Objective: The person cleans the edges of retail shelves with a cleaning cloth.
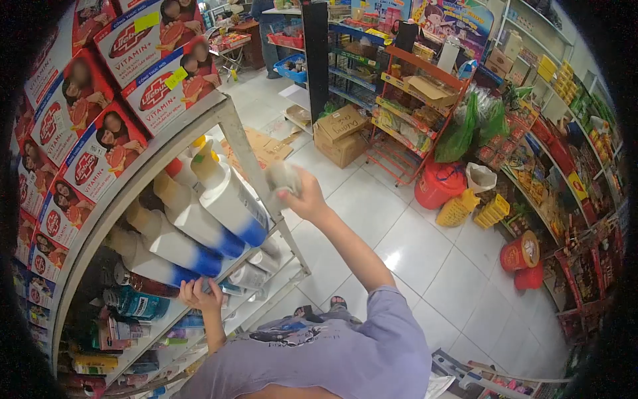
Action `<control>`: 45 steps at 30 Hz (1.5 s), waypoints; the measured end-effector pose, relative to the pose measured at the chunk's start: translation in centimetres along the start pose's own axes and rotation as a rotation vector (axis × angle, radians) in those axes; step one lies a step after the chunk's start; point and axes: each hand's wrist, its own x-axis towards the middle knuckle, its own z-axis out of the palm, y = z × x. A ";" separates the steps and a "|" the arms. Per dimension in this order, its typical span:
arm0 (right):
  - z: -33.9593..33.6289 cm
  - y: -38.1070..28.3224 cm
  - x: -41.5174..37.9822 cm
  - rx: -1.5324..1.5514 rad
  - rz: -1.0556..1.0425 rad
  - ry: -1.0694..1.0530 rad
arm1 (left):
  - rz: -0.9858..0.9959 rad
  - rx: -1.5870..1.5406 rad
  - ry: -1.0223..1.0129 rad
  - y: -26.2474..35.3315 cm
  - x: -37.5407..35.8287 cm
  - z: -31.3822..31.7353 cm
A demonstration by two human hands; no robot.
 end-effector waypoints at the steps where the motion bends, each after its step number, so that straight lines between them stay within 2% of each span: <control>1: 0.6 -2.0 1.8 -0.011 -0.085 0.034 | 0.000 -0.005 0.000 0.1 0.2 -0.1; 2: 1.3 -3.4 3.4 -0.020 -0.169 0.068 | -0.003 -0.003 -0.001 0.2 0.3 -0.1; 6: 3.8 -3.9 5.5 -0.200 -0.238 0.173 | 0.000 0.016 -0.011 0.1 0.0 -0.2; 8: 3.7 -4.4 5.3 -0.061 -0.048 0.048 | 0.001 0.026 -0.001 0.0 0.2 0.1; 9: 3.8 -4.2 4.9 -0.062 -0.053 0.046 | 0.006 0.021 -0.001 0.1 0.2 0.1; 11: 4.2 -2.8 3.3 -0.067 -0.025 0.124 | 0.012 0.012 -0.009 0.1 0.2 -0.2; 19: 4.7 4.9 -3.1 -0.165 -0.078 0.172 | -0.004 0.034 -0.017 0.2 0.2 0.0; 27: 4.7 6.7 -5.2 -0.134 -0.103 0.196 | 0.009 0.053 -0.013 0.3 0.3 0.0; 29: 4.5 7.1 -5.3 -0.165 -0.130 0.175 | 0.010 0.059 -0.023 0.3 0.0 -0.1; 31: 4.2 7.3 -6.5 -0.255 -0.024 0.169 | 0.018 0.055 0.003 0.0 -0.6 0.1; 32: 5.1 10.9 -8.5 -0.386 -0.104 0.303 | 0.016 0.065 0.007 -0.6 -1.9 0.4; 34: 4.9 11.9 -9.3 -0.431 -0.153 0.273 | 0.032 0.052 0.002 -1.4 -3.2 0.8; 37: 4.4 8.3 -8.0 -0.330 -0.067 0.299 | 0.025 0.052 -0.023 -0.4 -1.6 0.2; 38: 4.5 9.1 -8.7 -0.230 -0.026 0.313 | 0.021 0.021 -0.025 -0.3 -1.4 0.3; 41: 4.3 12.7 -12.1 -0.211 0.068 0.260 | 0.069 0.072 -0.048 0.3 0.2 -0.1; 43: 4.7 17.1 -16.0 -0.365 0.046 0.209 | -0.010 0.074 -0.067 1.0 -0.1 -0.1; 45: 4.1 18.5 -18.2 -0.316 0.121 0.149 | 0.026 0.104 -0.077 1.7 0.2 -0.2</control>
